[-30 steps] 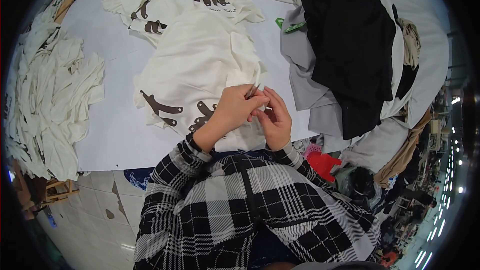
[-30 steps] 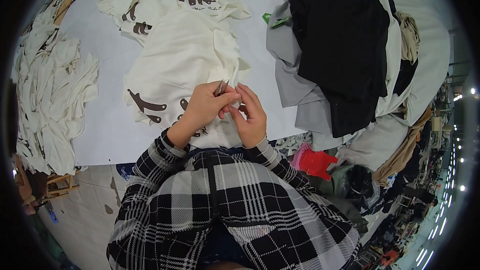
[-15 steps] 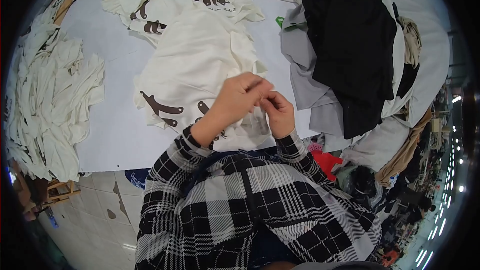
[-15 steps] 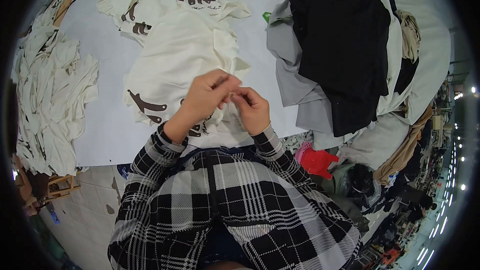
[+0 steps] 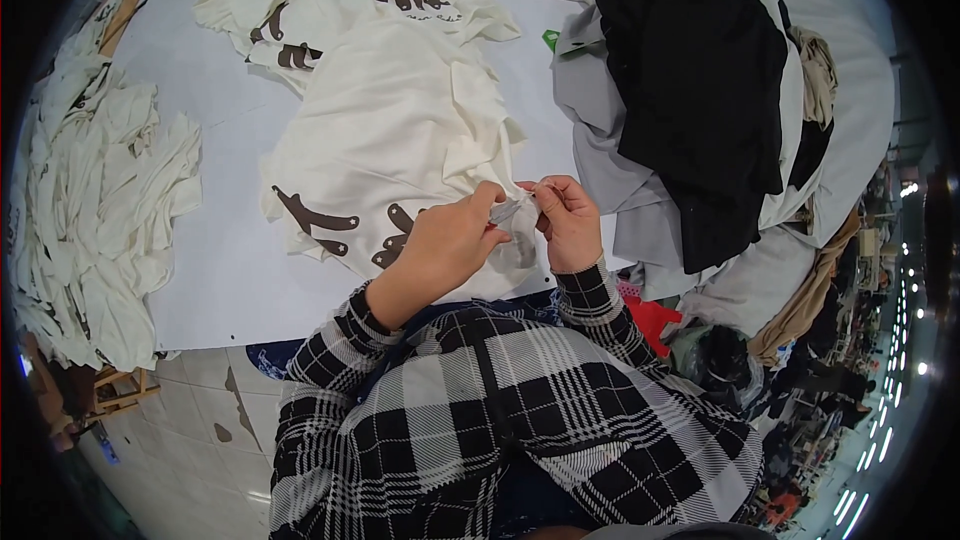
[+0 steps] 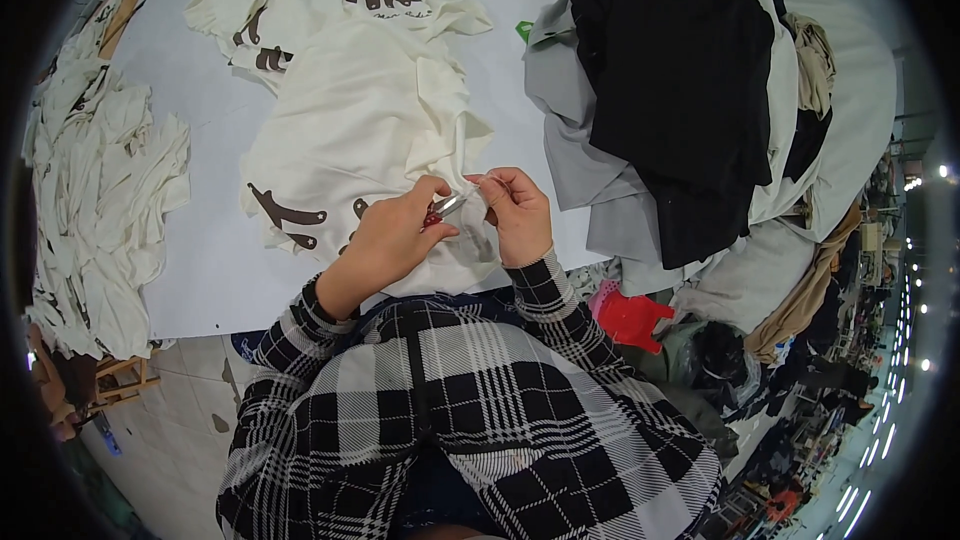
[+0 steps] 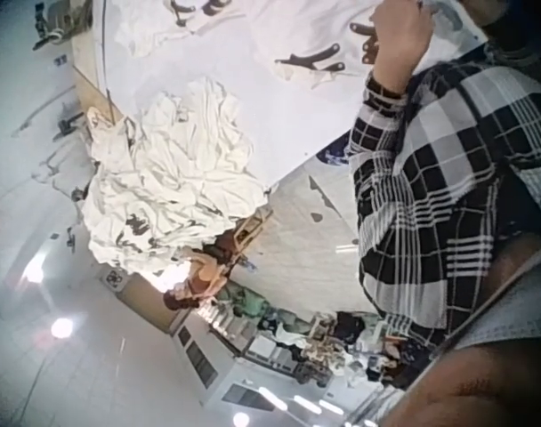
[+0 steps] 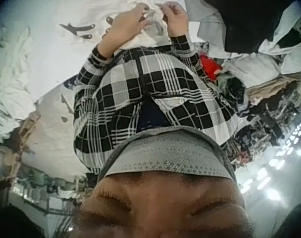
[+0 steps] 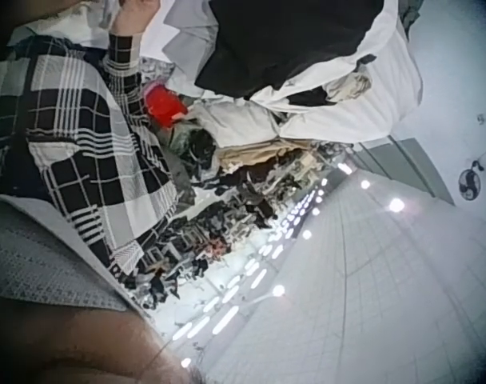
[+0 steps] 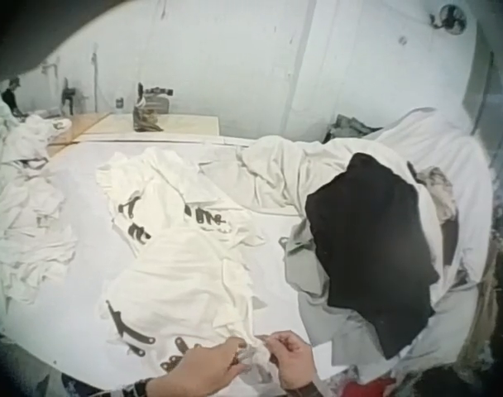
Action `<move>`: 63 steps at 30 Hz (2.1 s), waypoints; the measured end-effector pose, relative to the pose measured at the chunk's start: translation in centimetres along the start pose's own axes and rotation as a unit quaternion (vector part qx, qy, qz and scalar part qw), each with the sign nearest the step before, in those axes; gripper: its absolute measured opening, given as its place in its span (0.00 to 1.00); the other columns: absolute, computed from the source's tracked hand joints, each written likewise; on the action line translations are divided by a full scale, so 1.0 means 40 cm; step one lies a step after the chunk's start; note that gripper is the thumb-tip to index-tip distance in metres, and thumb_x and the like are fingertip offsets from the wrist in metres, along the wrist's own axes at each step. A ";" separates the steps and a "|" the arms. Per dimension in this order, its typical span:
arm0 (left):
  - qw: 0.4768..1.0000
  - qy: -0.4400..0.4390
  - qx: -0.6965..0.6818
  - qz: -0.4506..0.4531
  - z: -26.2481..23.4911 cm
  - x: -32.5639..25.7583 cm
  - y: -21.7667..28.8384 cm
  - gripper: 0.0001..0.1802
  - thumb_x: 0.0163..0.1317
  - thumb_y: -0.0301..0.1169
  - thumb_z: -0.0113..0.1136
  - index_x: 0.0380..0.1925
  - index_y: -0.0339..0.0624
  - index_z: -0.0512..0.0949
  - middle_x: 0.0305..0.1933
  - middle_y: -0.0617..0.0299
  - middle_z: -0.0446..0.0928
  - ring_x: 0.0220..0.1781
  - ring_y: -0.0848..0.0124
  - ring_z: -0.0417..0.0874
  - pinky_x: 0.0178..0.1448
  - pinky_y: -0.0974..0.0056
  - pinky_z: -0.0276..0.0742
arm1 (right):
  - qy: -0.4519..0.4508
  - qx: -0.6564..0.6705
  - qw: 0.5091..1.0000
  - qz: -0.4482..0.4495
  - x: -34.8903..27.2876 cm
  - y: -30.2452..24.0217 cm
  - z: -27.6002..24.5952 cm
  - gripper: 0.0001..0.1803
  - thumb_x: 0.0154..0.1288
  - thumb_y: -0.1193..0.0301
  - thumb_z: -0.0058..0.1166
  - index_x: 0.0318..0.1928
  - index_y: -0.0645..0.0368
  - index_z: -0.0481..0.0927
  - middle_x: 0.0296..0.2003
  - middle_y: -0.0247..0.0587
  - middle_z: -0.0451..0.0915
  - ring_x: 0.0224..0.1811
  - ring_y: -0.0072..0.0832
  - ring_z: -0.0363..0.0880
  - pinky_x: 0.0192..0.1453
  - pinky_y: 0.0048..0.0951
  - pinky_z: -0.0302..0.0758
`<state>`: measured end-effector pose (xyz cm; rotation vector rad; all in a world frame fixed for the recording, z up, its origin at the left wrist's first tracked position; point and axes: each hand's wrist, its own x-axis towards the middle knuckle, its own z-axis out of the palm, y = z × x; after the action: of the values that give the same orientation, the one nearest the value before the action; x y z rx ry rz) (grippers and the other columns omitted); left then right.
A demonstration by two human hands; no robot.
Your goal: Trimming loose threads from printed t-shirts using thread snips.
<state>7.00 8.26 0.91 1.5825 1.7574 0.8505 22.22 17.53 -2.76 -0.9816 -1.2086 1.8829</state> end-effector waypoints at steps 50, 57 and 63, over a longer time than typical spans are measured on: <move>0.997 0.005 0.059 0.049 0.014 0.027 0.015 0.19 0.55 0.32 0.57 0.44 0.41 0.62 0.27 0.51 0.77 0.28 0.54 0.79 0.30 0.57 0.72 | -0.085 0.128 0.987 0.055 -0.013 -0.020 -0.041 0.05 0.66 0.70 0.47 0.36 0.58 0.71 0.42 0.43 0.77 0.31 0.16 0.70 0.33 0.17 0.68; 0.999 0.017 0.029 0.022 -0.005 0.021 0.018 0.20 0.55 0.31 0.58 0.45 0.42 0.63 0.27 0.50 0.77 0.30 0.54 0.80 0.31 0.57 0.72 | -0.054 0.156 0.984 0.071 -0.024 -0.044 -0.016 0.05 0.66 0.70 0.47 0.36 0.58 0.71 0.42 0.42 0.77 0.33 0.16 0.71 0.36 0.18 0.69; 0.996 0.009 0.063 0.062 0.016 0.030 0.015 0.20 0.55 0.31 0.57 0.45 0.41 0.62 0.27 0.50 0.76 0.28 0.52 0.78 0.28 0.55 0.71 | -0.085 0.115 0.988 0.065 -0.023 -0.035 -0.030 0.04 0.66 0.70 0.47 0.36 0.57 0.71 0.40 0.42 0.77 0.38 0.19 0.73 0.40 0.20 0.71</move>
<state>7.75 9.54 0.96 1.7866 1.7716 0.8271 23.89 17.73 -1.57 -0.8049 -1.0122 2.1894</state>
